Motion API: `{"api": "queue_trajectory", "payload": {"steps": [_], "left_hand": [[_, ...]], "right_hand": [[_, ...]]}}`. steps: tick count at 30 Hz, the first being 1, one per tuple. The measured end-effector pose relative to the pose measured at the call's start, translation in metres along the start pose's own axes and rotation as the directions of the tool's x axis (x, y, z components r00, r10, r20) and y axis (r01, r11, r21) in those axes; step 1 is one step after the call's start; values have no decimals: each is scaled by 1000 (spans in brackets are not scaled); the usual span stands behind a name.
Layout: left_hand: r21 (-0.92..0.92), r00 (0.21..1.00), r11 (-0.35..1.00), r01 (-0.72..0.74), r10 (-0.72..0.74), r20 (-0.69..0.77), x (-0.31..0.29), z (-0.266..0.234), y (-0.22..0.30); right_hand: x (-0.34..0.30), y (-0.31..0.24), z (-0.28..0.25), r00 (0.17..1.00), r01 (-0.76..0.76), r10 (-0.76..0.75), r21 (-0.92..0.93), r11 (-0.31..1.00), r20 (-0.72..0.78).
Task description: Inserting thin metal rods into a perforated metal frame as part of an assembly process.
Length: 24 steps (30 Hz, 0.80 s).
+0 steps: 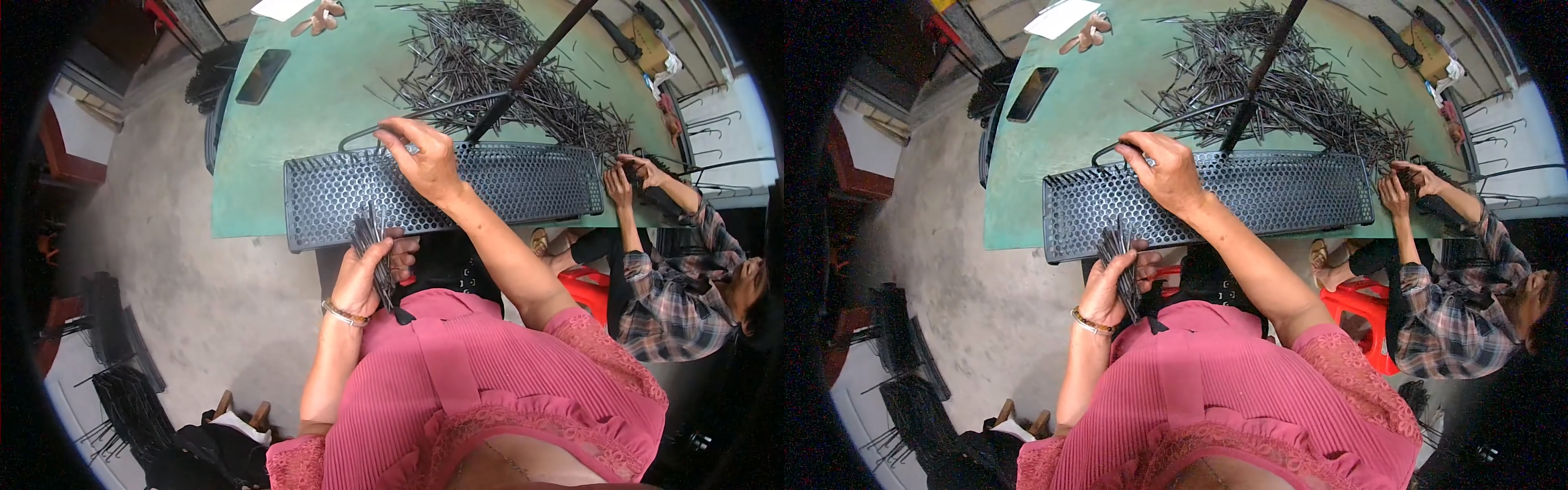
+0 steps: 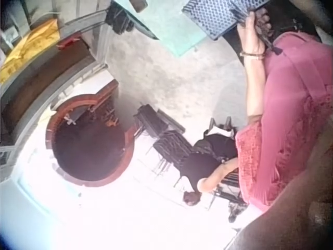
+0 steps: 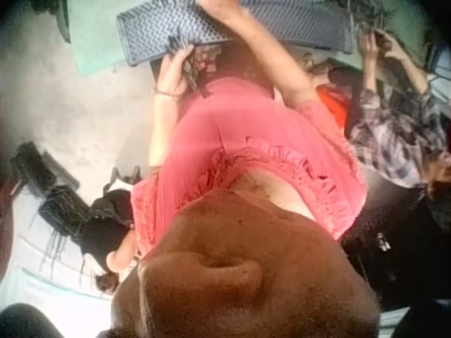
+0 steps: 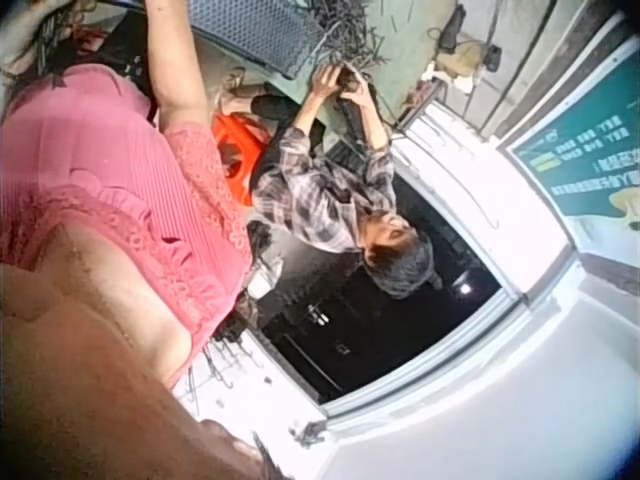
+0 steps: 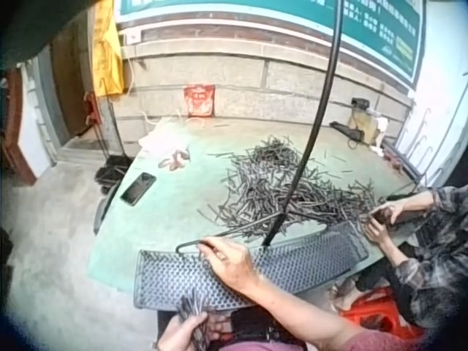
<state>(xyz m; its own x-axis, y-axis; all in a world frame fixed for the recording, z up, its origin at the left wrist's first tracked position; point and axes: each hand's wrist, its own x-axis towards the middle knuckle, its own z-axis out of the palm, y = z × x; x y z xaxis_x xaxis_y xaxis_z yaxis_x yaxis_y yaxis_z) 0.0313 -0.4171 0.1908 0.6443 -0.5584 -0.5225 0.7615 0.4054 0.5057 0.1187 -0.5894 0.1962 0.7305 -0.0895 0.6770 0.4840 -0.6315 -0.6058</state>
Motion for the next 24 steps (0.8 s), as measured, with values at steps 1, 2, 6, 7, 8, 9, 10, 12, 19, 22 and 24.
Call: {"api": "queue_trajectory", "payload": {"steps": [1, 2, 6, 7, 8, 9, 10, 12, 19, 22, 24], "left_hand": [[5, 1000, 1000, 6, -6, -1, 0, -1, 0], [1, 1000, 1000, 6, -6, -1, 0, -2, -1], [-14, 1000, 1000, 2, -2, 12, -2, -4, 0], [-15, 1000, 1000, 2, -2, 16, -2, -5, 0], [-20, 1000, 1000, 1, 0, 15, -2, -6, 0], [-20, 1000, 1000, 1, -1, 15, -2, -6, 0], [-19, 1000, 1000, 2, -1, 15, -2, -7, 0], [-19, 1000, 1000, 3, -2, 16, -1, -7, 0], [-22, 999, 1000, 9, -8, 36, -1, -10, 0], [-5, 999, 1000, 17, -17, 36, -1, -11, -1], [-8, 999, 1000, 15, -15, 40, 0, -13, 0]], "right_hand": [[-1, -1, 1, 1000, 12, -12, -31, 999, -7], [-2, -1, 2, 1000, 12, -12, -32, 999, -3], [-10, 1, 8, 999, 20, -18, -54, 998, 37], [-11, 0, 9, 998, 21, -17, -65, 998, 56], [-11, 0, 10, 997, 22, -17, -75, 997, 75], [-11, 1, 11, 997, 24, -18, -73, 997, 81], [-11, 2, 11, 993, 52, -41, -92, 994, 113], [-11, 2, 12, 988, 98, -83, -116, 988, 134], [-15, 4, 11, 984, 94, -66, -168, 981, 164], [-11, -2, 10, 989, 120, -103, -168, 979, 107], [-3, -7, 13, 973, 171, -149, -114, 979, 179]]}}
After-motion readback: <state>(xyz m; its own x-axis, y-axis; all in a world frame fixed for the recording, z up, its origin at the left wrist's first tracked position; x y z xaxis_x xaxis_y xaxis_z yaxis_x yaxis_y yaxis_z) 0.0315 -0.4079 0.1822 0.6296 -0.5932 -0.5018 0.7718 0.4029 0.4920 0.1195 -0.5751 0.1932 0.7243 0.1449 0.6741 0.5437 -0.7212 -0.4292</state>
